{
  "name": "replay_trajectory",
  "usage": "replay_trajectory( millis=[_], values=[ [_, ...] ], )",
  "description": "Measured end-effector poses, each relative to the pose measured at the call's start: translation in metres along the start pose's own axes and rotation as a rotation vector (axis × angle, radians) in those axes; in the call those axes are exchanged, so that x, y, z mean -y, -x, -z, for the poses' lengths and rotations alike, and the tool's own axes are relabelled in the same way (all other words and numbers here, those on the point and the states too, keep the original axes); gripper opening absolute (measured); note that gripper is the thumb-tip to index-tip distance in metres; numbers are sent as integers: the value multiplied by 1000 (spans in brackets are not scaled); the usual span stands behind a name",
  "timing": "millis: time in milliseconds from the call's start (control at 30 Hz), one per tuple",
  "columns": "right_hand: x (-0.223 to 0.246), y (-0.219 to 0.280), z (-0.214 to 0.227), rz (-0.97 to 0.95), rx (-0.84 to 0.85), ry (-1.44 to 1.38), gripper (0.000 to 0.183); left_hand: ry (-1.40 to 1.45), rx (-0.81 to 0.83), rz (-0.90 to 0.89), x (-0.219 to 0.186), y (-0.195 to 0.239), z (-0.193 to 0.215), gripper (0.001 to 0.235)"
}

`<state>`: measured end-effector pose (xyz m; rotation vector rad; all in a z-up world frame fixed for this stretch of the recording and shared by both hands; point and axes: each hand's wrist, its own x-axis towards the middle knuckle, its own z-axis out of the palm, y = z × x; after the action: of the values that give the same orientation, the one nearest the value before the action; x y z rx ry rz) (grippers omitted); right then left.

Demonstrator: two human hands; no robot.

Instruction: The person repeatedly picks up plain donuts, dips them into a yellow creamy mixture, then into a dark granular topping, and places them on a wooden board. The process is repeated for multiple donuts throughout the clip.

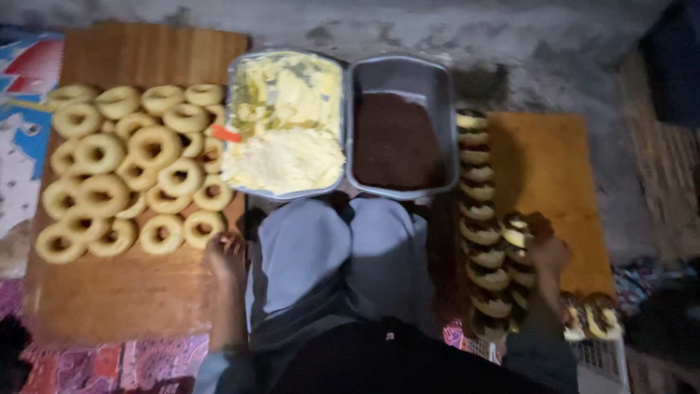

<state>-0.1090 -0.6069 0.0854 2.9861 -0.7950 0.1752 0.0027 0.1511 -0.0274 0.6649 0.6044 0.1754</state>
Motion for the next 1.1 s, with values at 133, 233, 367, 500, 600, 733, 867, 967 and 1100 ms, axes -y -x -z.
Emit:
replay_trajectory(
  millis=[133, 233, 367, 500, 600, 733, 867, 967, 1100],
  values=[
    [13, 11, 6, -102, 21, 125, 34, -457, -306, -599, -44, -81, 12, 16],
    [39, 21, 13, -289, -57, -249, 35, -1033, -568, -834, -76, -127, -1, 28],
    [84, 40, 26, -307, -74, -320, 34, -1521, -521, -445, -91, -163, -34, 57],
    [119, 56, 29, -295, -114, -371, 30, -1588, -718, -155, -85, -182, -59, 66],
    [130, 65, 29, -274, -138, -391, 28, -1017, -402, -770, -91, -174, -40, 38],
    [134, 73, 28, -224, -192, -417, 27, -836, -516, -1019, -155, -171, 4, 40],
    [148, 69, 25, -66, -253, -638, 25, -1406, -863, -474, -220, -171, 11, 77],
    [184, 53, 19, -15, -272, -478, 25, -1664, -713, -612, -219, -160, -4, 118],
    [273, 43, 18, 138, -9, -580, 27, -1219, -284, -752, -165, -115, -18, 93]
  ],
)
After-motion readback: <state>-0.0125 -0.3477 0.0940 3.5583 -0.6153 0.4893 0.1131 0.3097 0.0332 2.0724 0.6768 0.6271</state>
